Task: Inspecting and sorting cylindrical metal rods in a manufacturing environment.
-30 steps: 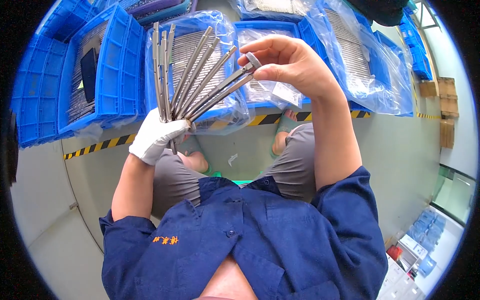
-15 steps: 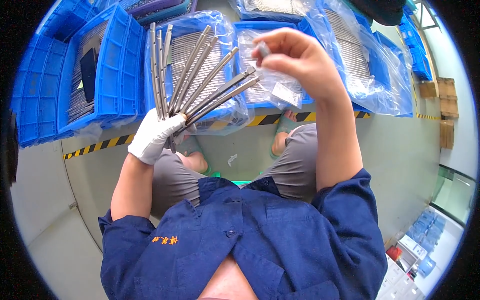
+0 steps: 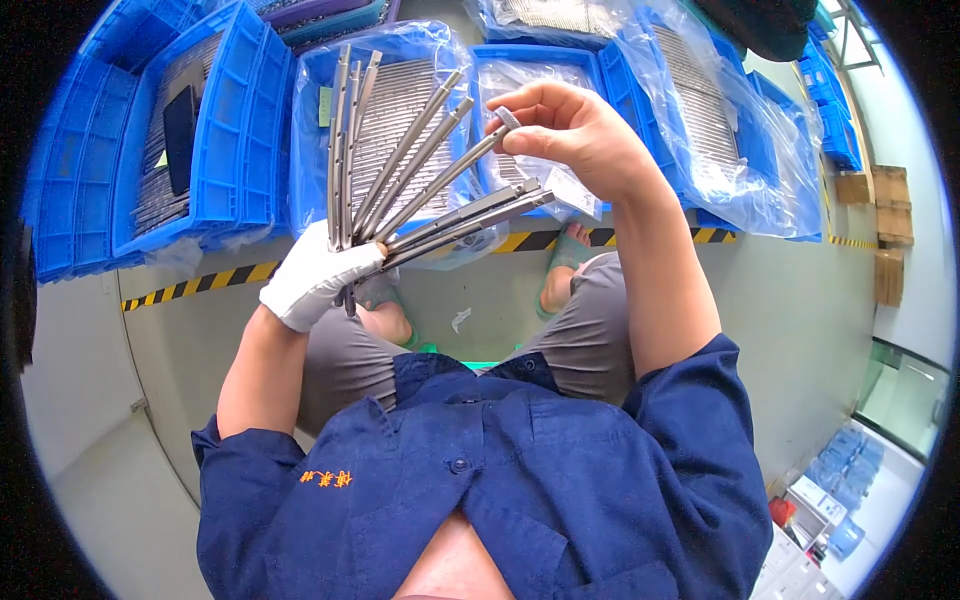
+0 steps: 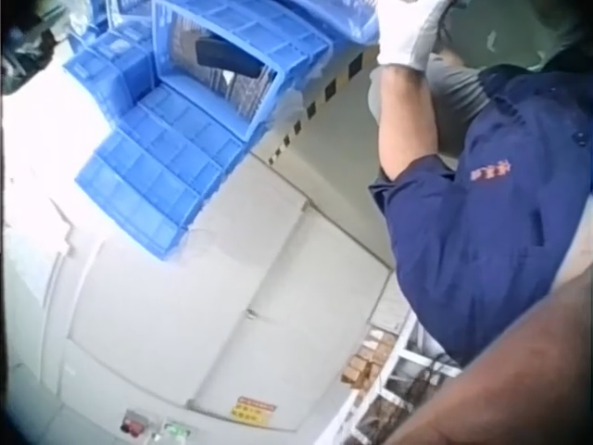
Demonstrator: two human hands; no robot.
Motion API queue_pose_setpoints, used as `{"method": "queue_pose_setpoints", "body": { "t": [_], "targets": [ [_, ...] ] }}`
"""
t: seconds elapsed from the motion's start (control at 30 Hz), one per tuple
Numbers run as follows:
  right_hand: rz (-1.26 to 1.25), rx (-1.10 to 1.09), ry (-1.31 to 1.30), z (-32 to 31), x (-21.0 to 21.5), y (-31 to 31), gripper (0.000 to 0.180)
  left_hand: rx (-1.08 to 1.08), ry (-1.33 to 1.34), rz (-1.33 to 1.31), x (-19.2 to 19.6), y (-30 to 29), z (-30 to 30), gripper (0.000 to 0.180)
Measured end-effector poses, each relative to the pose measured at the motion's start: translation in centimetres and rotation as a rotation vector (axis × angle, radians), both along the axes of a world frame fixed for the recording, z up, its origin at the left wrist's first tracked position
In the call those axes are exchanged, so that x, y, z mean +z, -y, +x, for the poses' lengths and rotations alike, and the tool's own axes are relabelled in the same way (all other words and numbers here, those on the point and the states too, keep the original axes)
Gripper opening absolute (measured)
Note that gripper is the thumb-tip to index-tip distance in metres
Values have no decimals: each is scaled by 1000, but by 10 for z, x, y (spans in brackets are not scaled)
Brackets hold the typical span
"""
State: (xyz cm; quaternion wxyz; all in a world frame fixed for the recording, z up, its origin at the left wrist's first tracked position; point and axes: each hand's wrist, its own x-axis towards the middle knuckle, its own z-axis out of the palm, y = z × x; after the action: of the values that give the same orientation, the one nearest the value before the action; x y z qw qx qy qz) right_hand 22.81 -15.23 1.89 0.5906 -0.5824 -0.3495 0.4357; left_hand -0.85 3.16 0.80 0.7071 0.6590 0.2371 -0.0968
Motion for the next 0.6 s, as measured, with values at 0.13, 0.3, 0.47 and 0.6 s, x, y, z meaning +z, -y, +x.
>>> {"method": "queue_pose_setpoints", "body": {
  "t": [0.13, 0.3, 0.47, 0.6],
  "targets": [
    [125, -27, -110, -6, -3, 1, 33, -51, -83, -51, 5, -2, 0, 25],
    [-17, 8, -52, -11, 3, 1, 31, -33, -46, -5, 7, 2, 1, 23],
    [27, -250, 89, -3, 18, 4, 34, -76, -44, 13, 5, 0, 1, 23],
    [90, -26, 47, -5, 10, 4, 35, -122, -27, 57, 3, 4, 3, 27]
  ]
}}
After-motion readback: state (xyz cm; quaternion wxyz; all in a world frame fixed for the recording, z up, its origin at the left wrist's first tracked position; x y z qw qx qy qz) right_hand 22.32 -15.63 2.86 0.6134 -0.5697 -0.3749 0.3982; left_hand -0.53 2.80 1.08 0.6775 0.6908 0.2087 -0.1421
